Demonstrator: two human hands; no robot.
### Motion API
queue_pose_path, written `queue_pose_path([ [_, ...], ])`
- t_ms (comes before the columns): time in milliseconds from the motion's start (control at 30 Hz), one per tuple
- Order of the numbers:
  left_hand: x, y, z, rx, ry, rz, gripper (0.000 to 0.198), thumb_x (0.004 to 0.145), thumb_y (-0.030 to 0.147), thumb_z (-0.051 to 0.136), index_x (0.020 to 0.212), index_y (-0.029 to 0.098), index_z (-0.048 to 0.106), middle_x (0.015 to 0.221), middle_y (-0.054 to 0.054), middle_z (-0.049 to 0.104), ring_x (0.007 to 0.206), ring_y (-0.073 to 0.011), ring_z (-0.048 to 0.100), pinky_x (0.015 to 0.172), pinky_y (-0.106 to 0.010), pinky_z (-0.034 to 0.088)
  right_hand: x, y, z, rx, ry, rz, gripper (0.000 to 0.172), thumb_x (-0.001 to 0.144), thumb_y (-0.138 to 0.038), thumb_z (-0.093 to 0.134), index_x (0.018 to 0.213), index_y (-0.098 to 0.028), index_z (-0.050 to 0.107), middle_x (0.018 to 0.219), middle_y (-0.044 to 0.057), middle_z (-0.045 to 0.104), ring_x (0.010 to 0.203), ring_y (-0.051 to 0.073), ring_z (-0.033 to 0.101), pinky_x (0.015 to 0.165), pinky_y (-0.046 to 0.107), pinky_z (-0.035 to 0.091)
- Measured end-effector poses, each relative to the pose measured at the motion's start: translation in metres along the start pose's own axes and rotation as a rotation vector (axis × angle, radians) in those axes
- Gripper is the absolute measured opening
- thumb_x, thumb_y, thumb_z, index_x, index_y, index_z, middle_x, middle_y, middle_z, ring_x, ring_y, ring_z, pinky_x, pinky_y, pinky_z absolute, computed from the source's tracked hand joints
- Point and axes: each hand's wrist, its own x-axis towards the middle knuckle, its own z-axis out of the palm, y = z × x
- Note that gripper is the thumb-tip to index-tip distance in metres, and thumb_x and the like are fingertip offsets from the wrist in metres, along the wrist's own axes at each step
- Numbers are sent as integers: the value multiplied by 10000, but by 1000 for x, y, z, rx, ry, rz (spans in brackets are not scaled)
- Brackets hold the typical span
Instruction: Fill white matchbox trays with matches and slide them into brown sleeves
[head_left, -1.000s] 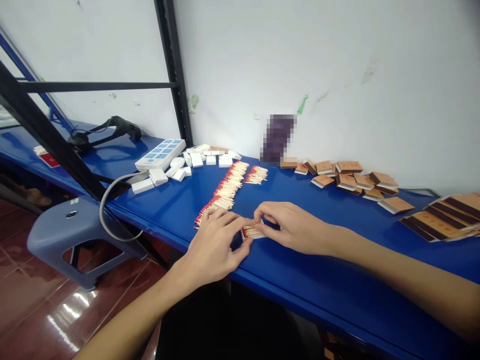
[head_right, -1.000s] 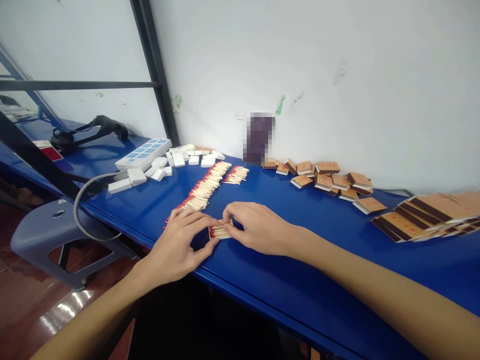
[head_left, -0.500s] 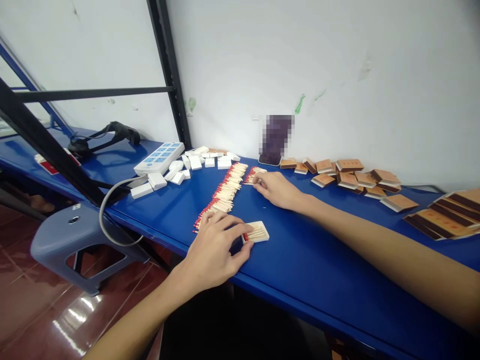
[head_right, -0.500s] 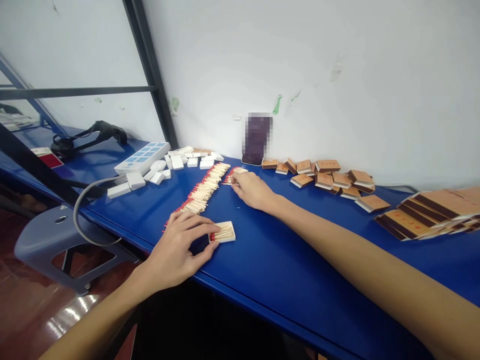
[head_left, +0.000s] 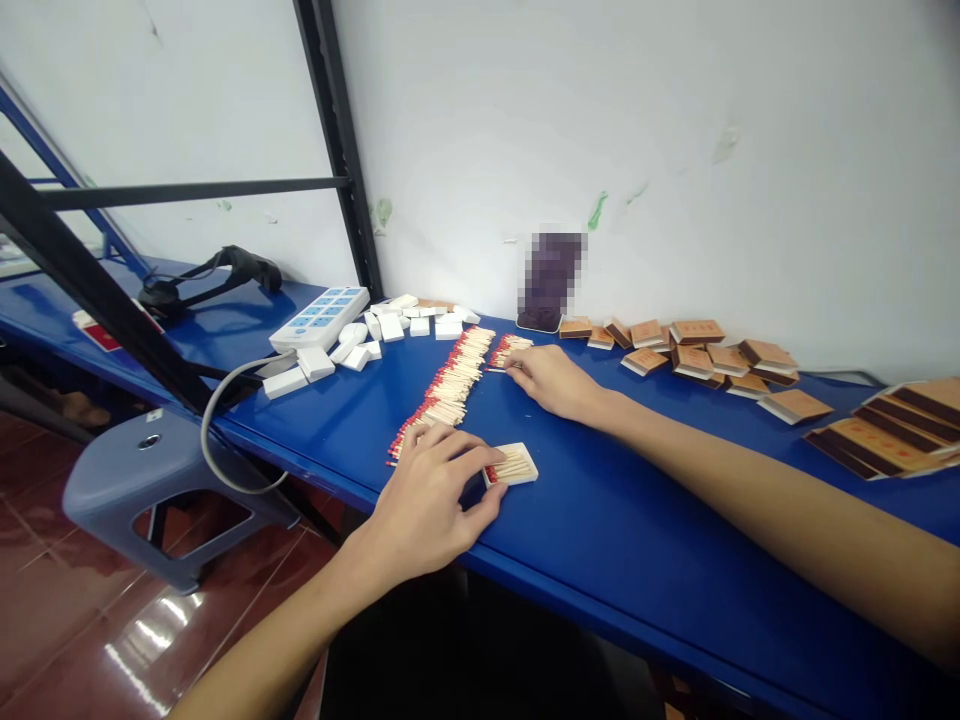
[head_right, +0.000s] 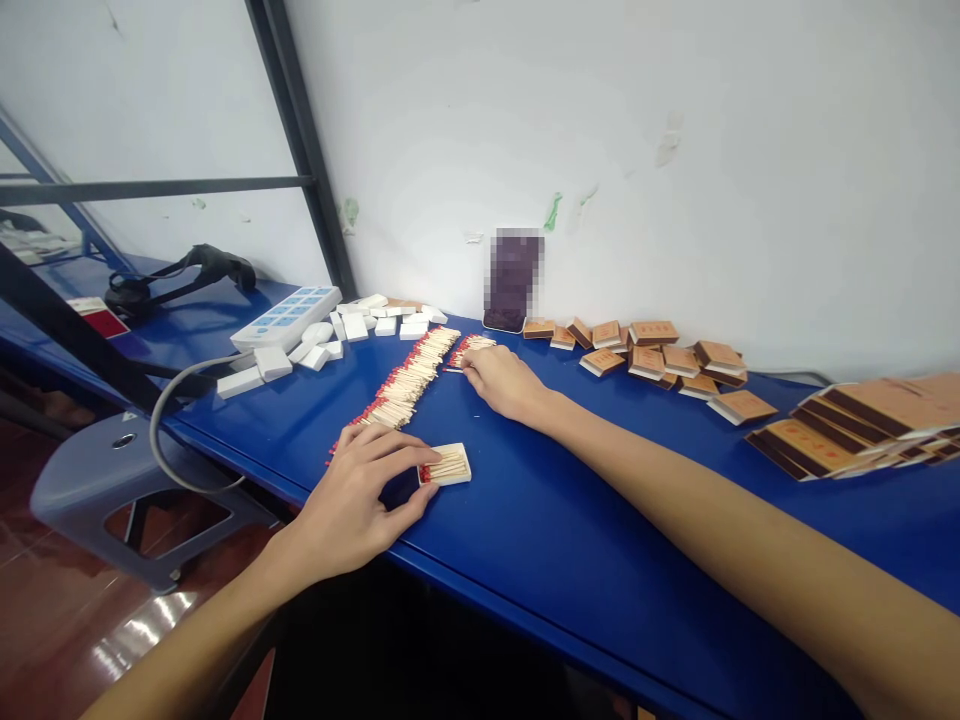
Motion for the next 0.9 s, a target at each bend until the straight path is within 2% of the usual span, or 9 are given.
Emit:
queue_pose_path([
  [400,-1,1,-1,-4,-1,-3,180,913,273,607,1055,220,704,1078,-25,727,1001,-228,589,940,-420,368,-2,1,2,-49,-6,-22,288,958,-206,425,806,-174,668,807,75,674,772,199,567,706,318,358],
  [533,-1,1,-1,-2,-1,-4,175,912,274,610,1047,221,706,1074,-21,728,1003,-229,589,939,-419,363,-1,-1,0,18,-15,63,231,942,-224,468,856,-173,676,780,56,651,736,182,555,679,305,353],
  [700,-1,0,-1,-3,-1,-2,172,910,275,612,1046,223,705,1067,-22,728,1000,-229,591,932,-415,365,-2,-7,-3,121,-75,173,177,918,-311,538,955,-191,664,754,23,637,686,162,551,639,287,357],
  [900,0,0,-1,-3,-4,2,168,915,279,607,1043,228,703,1068,-26,727,995,-233,593,930,-419,367,-11,-17,-16,150,-187,123,156,938,-242,478,871,-182,607,729,26,631,669,161,548,635,289,363],
])
